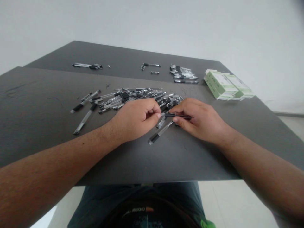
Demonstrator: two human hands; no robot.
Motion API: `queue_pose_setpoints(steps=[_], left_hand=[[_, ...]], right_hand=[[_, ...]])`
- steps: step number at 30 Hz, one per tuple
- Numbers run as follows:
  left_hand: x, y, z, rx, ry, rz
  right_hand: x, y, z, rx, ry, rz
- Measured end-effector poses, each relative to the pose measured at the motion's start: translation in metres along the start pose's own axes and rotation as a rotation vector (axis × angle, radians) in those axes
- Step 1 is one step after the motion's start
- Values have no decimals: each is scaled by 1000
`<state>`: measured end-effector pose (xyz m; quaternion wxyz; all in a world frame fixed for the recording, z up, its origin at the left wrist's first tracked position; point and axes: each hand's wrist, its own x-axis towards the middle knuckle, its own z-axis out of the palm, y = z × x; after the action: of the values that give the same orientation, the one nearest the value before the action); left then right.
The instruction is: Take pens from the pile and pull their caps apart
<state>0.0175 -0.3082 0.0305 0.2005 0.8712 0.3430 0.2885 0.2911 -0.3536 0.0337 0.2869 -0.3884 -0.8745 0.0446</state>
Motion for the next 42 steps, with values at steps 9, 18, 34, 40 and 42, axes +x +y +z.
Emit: queue_pose_setpoints(steps=[9,18,34,40,42], left_hand=[[0,-1,-2,85,1,21],[0,-1,-1,69,12,32],[-1,0,-2,56,-12,41],[-1,-2,-1,63,-11,65],[-1,-3,-1,57,-3,75]], right_hand=[[0,-3,-4,-51,-5,49],[0,1,-5,-21,-17,60],[0,4,-5,37,-92,72],[0,3,-5,22,-99,71],[0,2,-5,42,-99,71]])
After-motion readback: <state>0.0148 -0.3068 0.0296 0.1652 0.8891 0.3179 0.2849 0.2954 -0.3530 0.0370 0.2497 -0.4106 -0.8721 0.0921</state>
